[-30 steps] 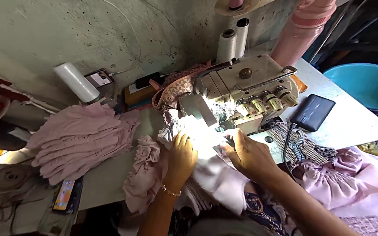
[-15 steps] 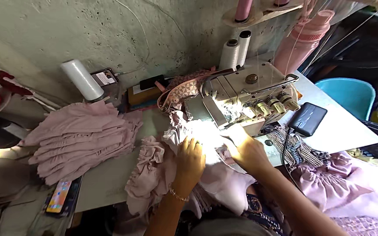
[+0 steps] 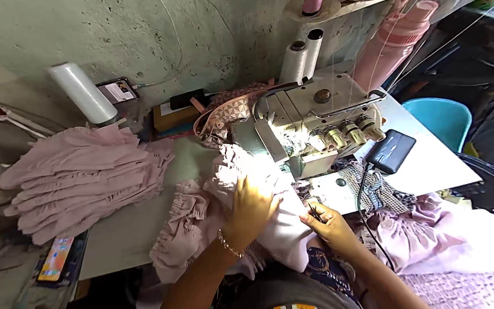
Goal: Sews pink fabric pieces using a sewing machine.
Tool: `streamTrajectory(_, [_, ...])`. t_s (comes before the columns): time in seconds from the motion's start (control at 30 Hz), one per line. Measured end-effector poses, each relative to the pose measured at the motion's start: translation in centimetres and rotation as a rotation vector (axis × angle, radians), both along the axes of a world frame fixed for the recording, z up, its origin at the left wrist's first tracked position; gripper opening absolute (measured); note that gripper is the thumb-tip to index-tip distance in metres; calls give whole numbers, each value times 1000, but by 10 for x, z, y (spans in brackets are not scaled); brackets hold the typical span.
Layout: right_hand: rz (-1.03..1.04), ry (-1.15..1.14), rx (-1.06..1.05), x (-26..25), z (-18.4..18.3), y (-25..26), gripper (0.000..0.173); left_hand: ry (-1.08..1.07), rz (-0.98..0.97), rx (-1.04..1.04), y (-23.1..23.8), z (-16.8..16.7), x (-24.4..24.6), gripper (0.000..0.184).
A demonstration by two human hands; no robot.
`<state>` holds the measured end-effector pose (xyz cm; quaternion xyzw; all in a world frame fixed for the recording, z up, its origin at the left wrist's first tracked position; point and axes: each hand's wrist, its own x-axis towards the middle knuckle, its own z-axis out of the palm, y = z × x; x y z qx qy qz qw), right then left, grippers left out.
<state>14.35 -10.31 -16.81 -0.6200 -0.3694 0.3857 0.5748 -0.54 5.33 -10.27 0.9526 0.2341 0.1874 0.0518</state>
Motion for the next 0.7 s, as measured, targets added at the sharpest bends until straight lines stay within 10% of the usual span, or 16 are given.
streamTrajectory(0.5, [-11,11,6,-2,-14,5,10,-61,-148,-481,-9,5,-18,38])
streamTrajectory(0.7, [-193,-565,251,5,18,30,37,-150,-75,-300,-9,-4,-9,26])
